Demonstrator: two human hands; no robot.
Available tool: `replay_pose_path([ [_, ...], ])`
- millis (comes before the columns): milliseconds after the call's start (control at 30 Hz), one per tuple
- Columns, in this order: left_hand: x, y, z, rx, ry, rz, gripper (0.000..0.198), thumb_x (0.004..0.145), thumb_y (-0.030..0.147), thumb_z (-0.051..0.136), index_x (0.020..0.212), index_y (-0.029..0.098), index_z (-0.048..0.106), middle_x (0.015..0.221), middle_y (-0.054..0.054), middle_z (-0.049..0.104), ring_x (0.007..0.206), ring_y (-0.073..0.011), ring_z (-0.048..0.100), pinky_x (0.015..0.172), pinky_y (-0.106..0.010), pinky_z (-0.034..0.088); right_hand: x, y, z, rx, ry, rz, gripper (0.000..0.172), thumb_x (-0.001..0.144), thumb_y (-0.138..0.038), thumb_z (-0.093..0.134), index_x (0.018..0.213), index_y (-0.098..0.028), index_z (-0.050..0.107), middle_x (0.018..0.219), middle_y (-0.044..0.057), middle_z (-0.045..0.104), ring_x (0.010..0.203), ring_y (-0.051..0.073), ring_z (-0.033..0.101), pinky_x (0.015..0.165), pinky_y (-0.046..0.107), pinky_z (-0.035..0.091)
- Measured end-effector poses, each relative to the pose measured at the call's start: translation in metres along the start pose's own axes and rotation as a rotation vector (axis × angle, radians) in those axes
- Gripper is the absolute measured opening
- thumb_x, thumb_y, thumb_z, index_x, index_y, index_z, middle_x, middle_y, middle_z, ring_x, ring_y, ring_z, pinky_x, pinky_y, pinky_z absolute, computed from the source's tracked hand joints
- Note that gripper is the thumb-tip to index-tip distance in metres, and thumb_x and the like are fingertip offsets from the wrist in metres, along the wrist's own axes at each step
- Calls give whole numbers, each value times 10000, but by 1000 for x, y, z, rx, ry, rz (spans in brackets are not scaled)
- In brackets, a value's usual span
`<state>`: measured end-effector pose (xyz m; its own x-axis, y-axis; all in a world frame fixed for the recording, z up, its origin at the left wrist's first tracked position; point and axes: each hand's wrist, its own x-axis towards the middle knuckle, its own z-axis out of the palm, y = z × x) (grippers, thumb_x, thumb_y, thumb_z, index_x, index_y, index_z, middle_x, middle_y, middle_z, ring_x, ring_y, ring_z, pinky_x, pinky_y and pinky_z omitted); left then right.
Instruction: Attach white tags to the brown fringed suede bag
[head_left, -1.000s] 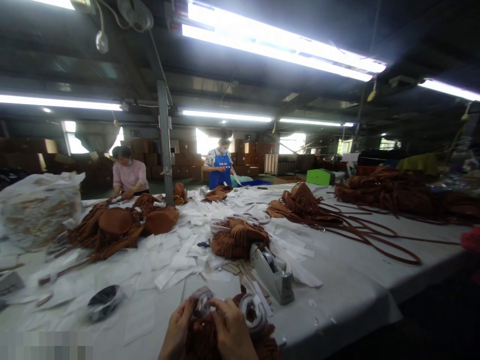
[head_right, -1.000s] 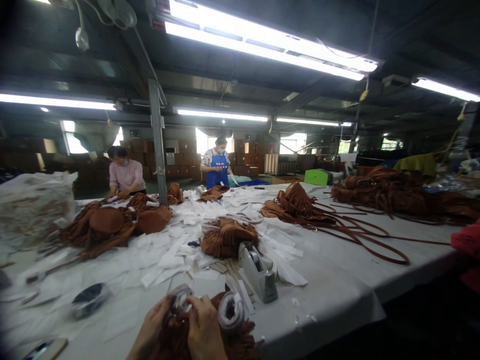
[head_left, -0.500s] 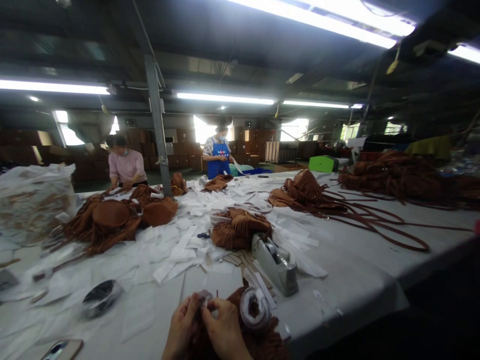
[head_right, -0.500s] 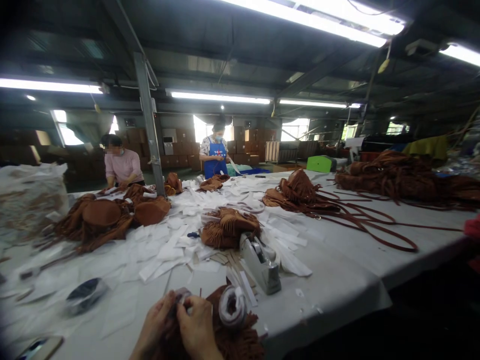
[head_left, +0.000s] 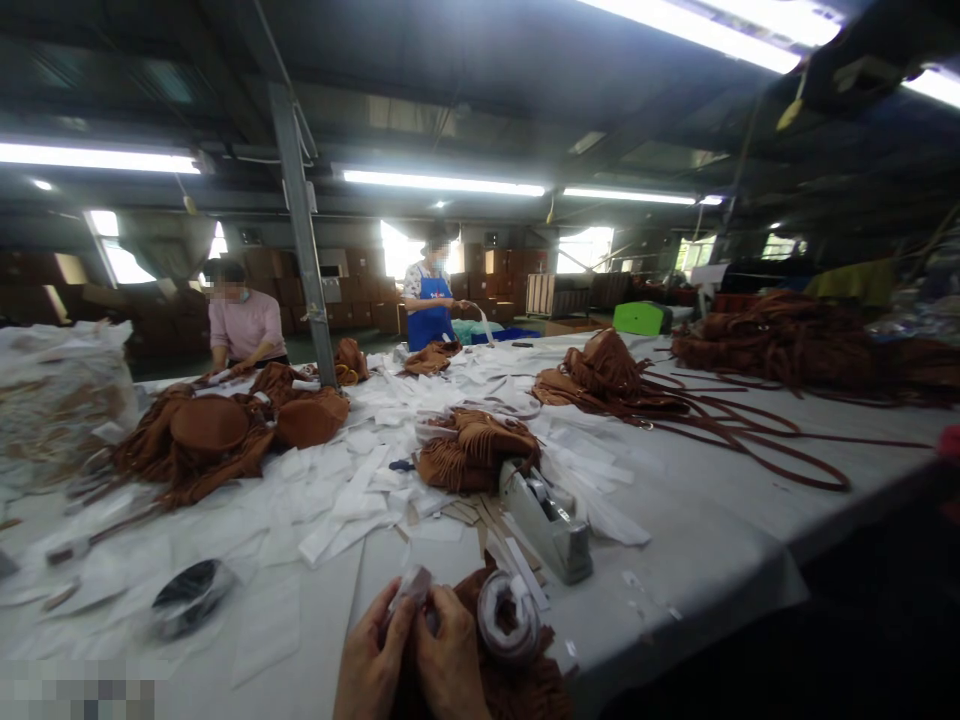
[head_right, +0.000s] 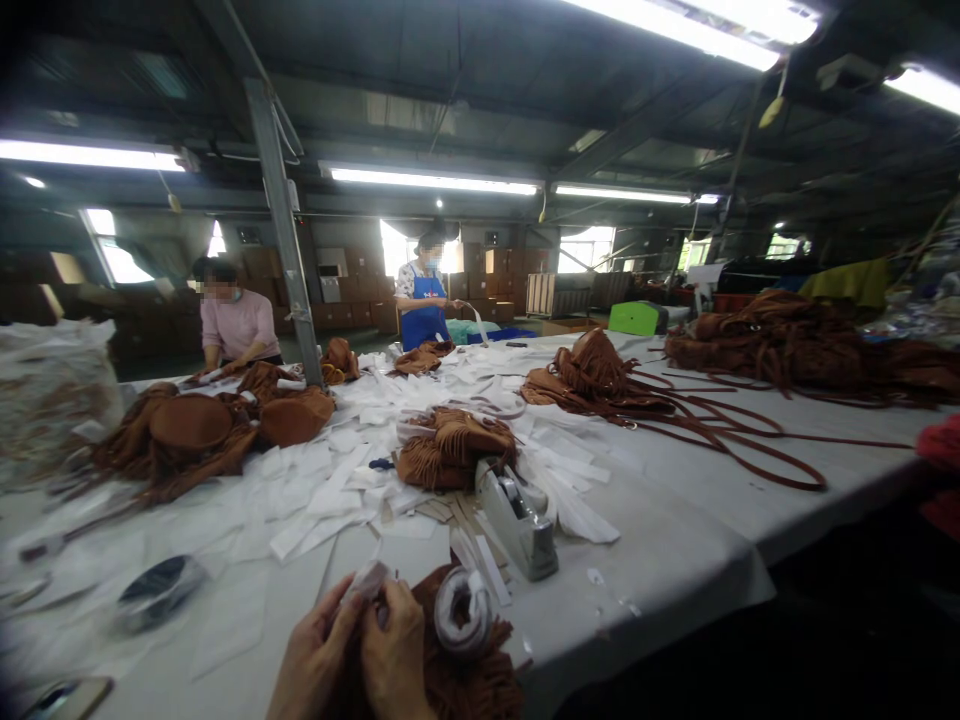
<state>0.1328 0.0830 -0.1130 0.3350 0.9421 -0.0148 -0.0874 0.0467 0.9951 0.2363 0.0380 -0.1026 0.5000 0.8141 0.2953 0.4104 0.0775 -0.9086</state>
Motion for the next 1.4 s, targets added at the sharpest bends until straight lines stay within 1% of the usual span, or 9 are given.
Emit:
replay_pose_path([
  [200, -6, 3, -2, 18, 38, -11, 644, 707, 447, 772, 1251, 147, 605, 1266, -108, 626, 1224, -307, 544, 1076, -388, 433, -4, -4, 4, 82, -37, 137, 243, 815, -335, 532, 755, -142, 667, 682, 80, 671, 654, 222, 581, 588, 281, 399],
  [367, -11, 8, 2, 55, 61, 16, 654, 652, 447, 808, 1213, 153, 643, 1198, -93, 669, 1170, -287, 585, 993, -298, 489, 0, 7, 9, 236, 47, 239, 209, 698, -320, 567, 665, -138, 666, 641, 71, 664, 640, 214, 577, 588, 277, 421],
  [467, -13, 11, 8, -7, 79, 13, 788, 628, 494, 817, 1286, 128, 584, 870, -52, 732, 863, -247, 683, 728, -249, 554, 3, 13, 9, 326, 90, 299, 267, 670, -382, 578, 673, -133, 675, 660, 77, 669, 680, 224, 595, 602, 279, 450],
  [567, -14, 8, 13, -107, 78, -21, 956, 586, 566, 822, 1358, 100, 505, 568, 28, 601, 554, -167, 596, 508, -211, 475, 5, 14, 10, 451, 101, 397, 300, 612, -439, 588, 630, -144, 641, 547, 41, 594, 566, 189, 550, 501, 257, 415],
  [700, -14, -3, 11, -127, 23, -50, 1071, 610, 628, 780, 1437, 83, 373, 573, 31, 581, 529, -147, 548, 516, -215, 465, 3, 10, 11, 626, 68, 541, 296, 526, -451, 570, 607, -167, 582, 424, -43, 440, 376, 91, 356, 377, 203, 258],
  [800, -9, -8, 2, -6, -27, -24, 966, 647, 621, 755, 1397, 98, 446, 656, -11, 647, 588, -173, 583, 565, -230, 482, 3, 6, 9, 715, 57, 585, 269, 470, -435, 587, 541, -182, 529, 414, -53, 420, 355, 59, 313, 367, 184, 219],
  [1000, 6, -11, -15, 113, -252, 3, 705, 734, 641, 665, 1242, 158, 597, 714, -48, 683, 620, -195, 597, 599, -250, 471, 5, 4, 3, 796, -1, 606, 267, 446, -412, 641, 523, -182, 529, 390, -55, 419, 328, 49, 294, 336, 174, 184],
  [1233, 4, -12, -8, 3, -211, 31, 522, 784, 688, 579, 882, 175, 592, 572, 17, 553, 473, -117, 472, 441, -195, 357, -1, -2, 8, 829, -86, 555, 457, 499, -567, 751, 536, -174, 520, 385, -66, 403, 304, 45, 289, 322, 180, 196],
  [1400, 5, -9, -20, -285, -102, -111, 528, 711, 665, 691, 808, 164, 552, 466, 65, 462, 391, -73, 405, 400, -166, 329, -2, -5, -9, 570, -249, 304, 558, 747, -683, 597, 658, -133, 625, 407, -13, 497, 316, 82, 357, 346, 200, 217],
])
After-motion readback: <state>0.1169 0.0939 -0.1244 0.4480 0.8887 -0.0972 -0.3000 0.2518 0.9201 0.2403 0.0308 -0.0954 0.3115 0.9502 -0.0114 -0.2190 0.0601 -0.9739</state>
